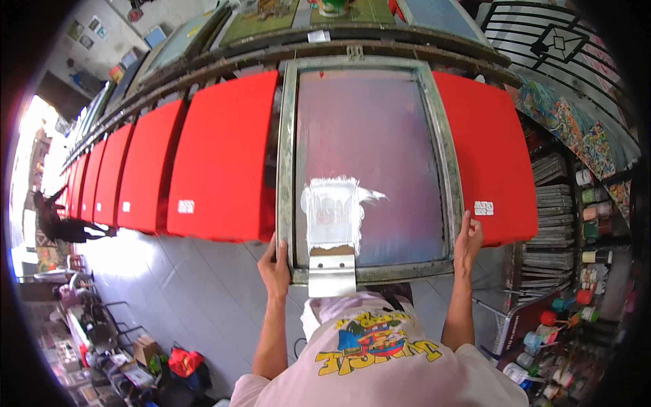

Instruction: The person applies white ink to a red garment using a screen and a squeegee, repeatedly spreading the ink across the design area while the screen is held in a frame.

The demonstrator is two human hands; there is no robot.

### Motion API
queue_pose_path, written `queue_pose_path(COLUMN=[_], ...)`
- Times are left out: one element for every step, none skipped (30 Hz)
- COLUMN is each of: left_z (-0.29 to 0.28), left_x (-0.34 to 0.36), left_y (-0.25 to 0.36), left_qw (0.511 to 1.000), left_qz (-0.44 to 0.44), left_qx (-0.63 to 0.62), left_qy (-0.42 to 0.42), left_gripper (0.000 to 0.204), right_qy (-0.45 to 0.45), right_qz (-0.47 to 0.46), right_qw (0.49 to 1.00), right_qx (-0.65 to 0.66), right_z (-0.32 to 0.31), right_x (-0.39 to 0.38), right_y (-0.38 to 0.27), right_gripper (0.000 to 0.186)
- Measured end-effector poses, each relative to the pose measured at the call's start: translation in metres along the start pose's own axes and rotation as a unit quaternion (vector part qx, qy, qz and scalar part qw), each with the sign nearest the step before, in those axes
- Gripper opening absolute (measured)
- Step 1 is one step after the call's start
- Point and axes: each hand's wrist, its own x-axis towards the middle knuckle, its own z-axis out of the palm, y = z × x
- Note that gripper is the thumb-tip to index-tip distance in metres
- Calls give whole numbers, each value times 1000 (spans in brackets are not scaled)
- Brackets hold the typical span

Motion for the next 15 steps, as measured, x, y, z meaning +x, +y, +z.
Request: queue_pose_path(left_z=[-9, -19, -23, -25, -27, -28, -29, -29, -29, -27, -27, -26, -24, -22, -21], left_x=[7, 13, 20, 27, 33, 39, 43, 46, 49, 51, 53, 54, 54, 53, 51], left_y=[-3, -11, -12, -11, -11, -12, -13, -13, -13, -13, -14, -15, -16, -16, -16], left_qw=[1000, 1000, 1000, 1000, 1000, 999, 999, 999, 999, 999, 999, 998, 997, 998, 999], left_qz=[15, 0, -20, -6, -10, -15, -20, -17, -15, -12, -18, -24, -30, -26, -23], left_qx=[4, 5, 3, -20, -26, -32, -37, -34, -31, -28, -38, -49, -60, -47, -33], left_qy=[0, 1, 0, 7, -2, -11, -19, -21, -22, -22, -26, -29, -33, -32, -31], left_gripper=[46, 46, 45, 44, 43, 43, 42, 42, 42, 42, 42, 42, 42, 43, 43], right_qy=[-3, -5, -7, -4, -2, 0, 6, 8, 11, 14, 15, 16, 23, 29, 35], right_qz=[-6, -9, -11, -14, -16, -18, -11, -6, 0, 5, 14, 23, 8, -8, -23], right_qw=[1000, 1000, 1000, 1000, 1000, 1000, 1000, 1000, 1000, 1000, 1000, 1000, 1000, 1000, 999], right_qx=[0, -1, -7, -7, -11, -15, -10, -4, 2, 0, -1, -2, -3, -5, -6], right_z=[11, 19, 24, 30, 34, 36, 37, 40, 41, 41, 41, 41, 41, 41, 41], right_x=[-5, -12, -18, -21, -23, -24, -25, -25, -24, -23, -27, -30, -25, -16, -11], right_y=[-9, -18, -24, -29, -31, -31, -28, -26, -25, -25, -30, -31, -24, -10, -3], right_gripper=[52, 52, 52, 52, 52, 52, 51, 50, 49, 48, 47, 46, 44, 43, 42])
